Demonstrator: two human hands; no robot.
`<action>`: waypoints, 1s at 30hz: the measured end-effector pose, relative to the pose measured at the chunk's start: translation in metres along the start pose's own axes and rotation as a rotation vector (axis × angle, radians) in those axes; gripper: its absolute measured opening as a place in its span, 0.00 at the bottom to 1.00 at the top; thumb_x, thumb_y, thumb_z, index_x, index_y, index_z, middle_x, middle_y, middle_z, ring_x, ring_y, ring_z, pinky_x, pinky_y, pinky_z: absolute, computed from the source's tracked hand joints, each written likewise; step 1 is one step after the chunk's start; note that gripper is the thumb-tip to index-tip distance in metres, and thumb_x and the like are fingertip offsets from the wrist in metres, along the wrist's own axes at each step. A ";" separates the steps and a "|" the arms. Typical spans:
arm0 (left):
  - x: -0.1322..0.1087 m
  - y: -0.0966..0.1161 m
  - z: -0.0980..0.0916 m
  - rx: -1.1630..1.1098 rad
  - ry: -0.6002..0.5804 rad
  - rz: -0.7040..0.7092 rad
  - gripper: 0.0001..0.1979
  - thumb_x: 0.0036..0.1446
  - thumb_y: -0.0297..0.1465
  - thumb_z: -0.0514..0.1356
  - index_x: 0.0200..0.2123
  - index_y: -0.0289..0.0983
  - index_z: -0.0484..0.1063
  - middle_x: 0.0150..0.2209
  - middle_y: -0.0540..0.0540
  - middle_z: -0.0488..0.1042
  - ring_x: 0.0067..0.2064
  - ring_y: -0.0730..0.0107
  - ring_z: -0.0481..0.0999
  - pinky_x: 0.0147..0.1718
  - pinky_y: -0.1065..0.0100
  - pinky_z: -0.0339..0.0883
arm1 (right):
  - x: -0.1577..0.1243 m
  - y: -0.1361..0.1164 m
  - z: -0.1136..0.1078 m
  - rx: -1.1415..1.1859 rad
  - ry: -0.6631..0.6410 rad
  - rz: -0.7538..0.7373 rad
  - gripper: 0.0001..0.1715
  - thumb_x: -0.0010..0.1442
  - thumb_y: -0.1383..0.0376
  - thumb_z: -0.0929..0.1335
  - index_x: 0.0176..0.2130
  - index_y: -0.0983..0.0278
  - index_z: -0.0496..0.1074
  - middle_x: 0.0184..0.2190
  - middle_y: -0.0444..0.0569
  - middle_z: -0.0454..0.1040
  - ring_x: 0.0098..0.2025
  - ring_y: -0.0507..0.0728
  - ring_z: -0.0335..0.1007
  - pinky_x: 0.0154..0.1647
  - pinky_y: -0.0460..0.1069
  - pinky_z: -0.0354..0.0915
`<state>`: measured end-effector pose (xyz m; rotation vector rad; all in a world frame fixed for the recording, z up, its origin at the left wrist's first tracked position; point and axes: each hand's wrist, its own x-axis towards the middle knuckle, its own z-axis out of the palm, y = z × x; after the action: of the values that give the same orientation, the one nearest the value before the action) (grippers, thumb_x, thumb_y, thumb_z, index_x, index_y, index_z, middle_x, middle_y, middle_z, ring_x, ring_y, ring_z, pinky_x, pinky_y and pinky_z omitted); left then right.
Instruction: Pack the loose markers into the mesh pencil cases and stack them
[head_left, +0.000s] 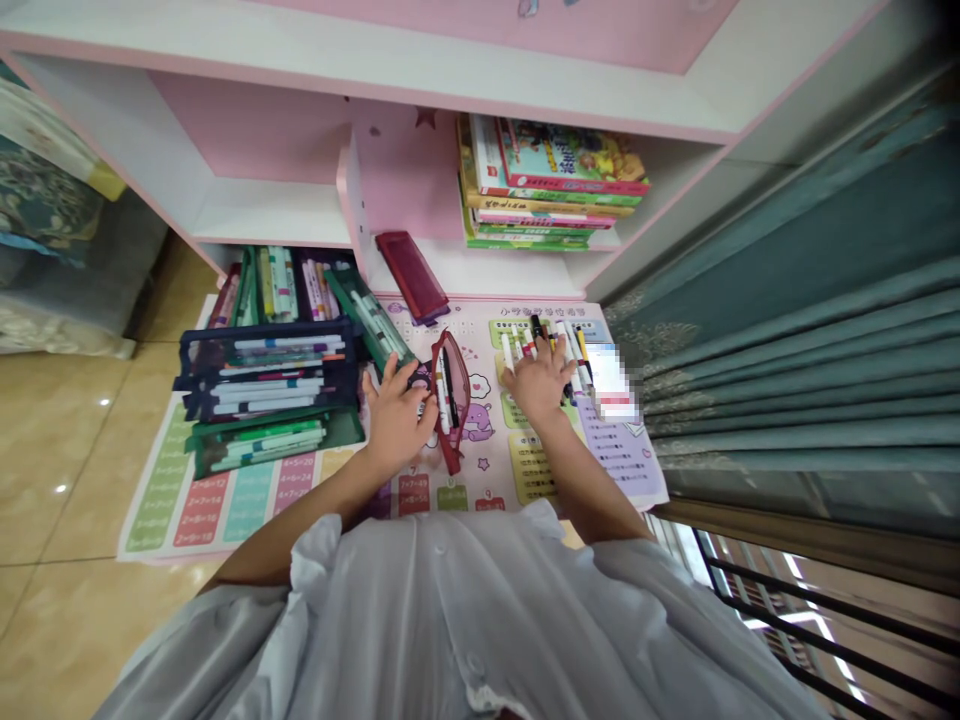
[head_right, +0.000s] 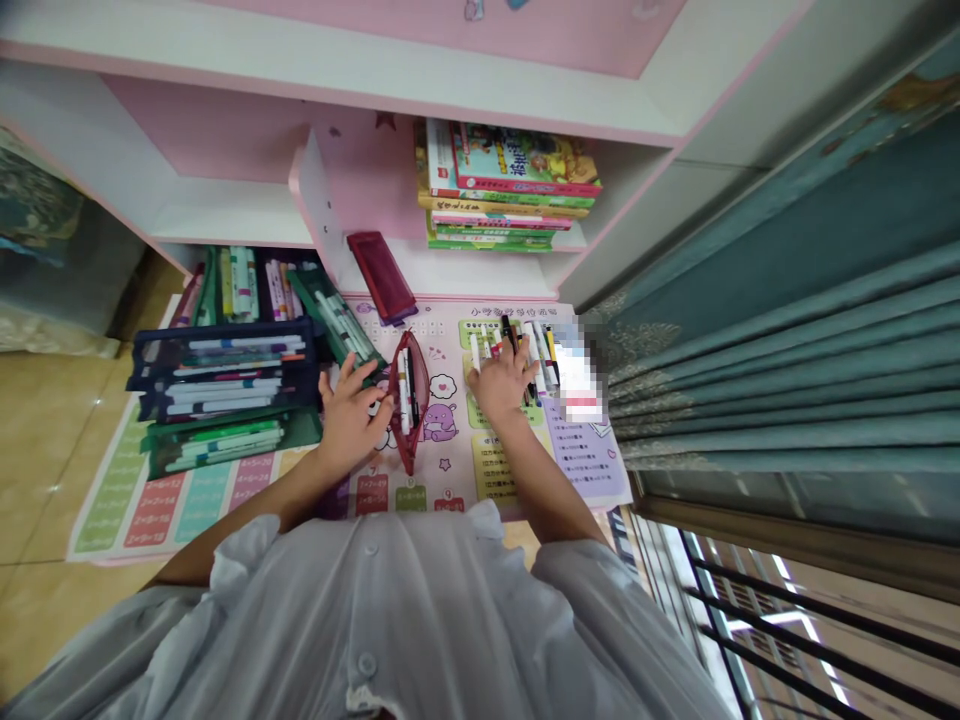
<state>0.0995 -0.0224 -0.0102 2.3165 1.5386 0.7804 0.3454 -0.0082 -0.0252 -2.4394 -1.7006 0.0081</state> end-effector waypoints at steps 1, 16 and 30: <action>0.000 0.000 0.000 0.000 -0.001 -0.001 0.10 0.61 0.33 0.57 0.30 0.40 0.77 0.60 0.42 0.73 0.70 0.44 0.58 0.64 0.31 0.44 | -0.001 -0.001 -0.001 0.026 0.017 -0.011 0.13 0.58 0.62 0.68 0.32 0.69 0.79 0.67 0.65 0.60 0.73 0.77 0.38 0.66 0.78 0.44; 0.002 0.004 -0.006 0.000 -0.024 -0.020 0.10 0.60 0.33 0.57 0.29 0.39 0.77 0.60 0.41 0.73 0.70 0.43 0.59 0.64 0.31 0.45 | -0.055 -0.072 -0.040 0.422 -0.024 -0.322 0.11 0.52 0.64 0.72 0.21 0.63 0.73 0.65 0.58 0.66 0.73 0.75 0.45 0.65 0.74 0.51; 0.002 0.004 -0.007 -0.008 -0.044 -0.015 0.10 0.60 0.32 0.57 0.29 0.39 0.77 0.61 0.41 0.73 0.70 0.42 0.58 0.64 0.30 0.44 | -0.046 -0.079 -0.020 0.302 -0.170 -0.291 0.10 0.56 0.60 0.73 0.28 0.65 0.77 0.68 0.60 0.61 0.74 0.76 0.37 0.66 0.78 0.44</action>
<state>0.0997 -0.0224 -0.0020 2.2986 1.5296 0.7252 0.2574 -0.0266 0.0011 -2.0085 -1.9472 0.4147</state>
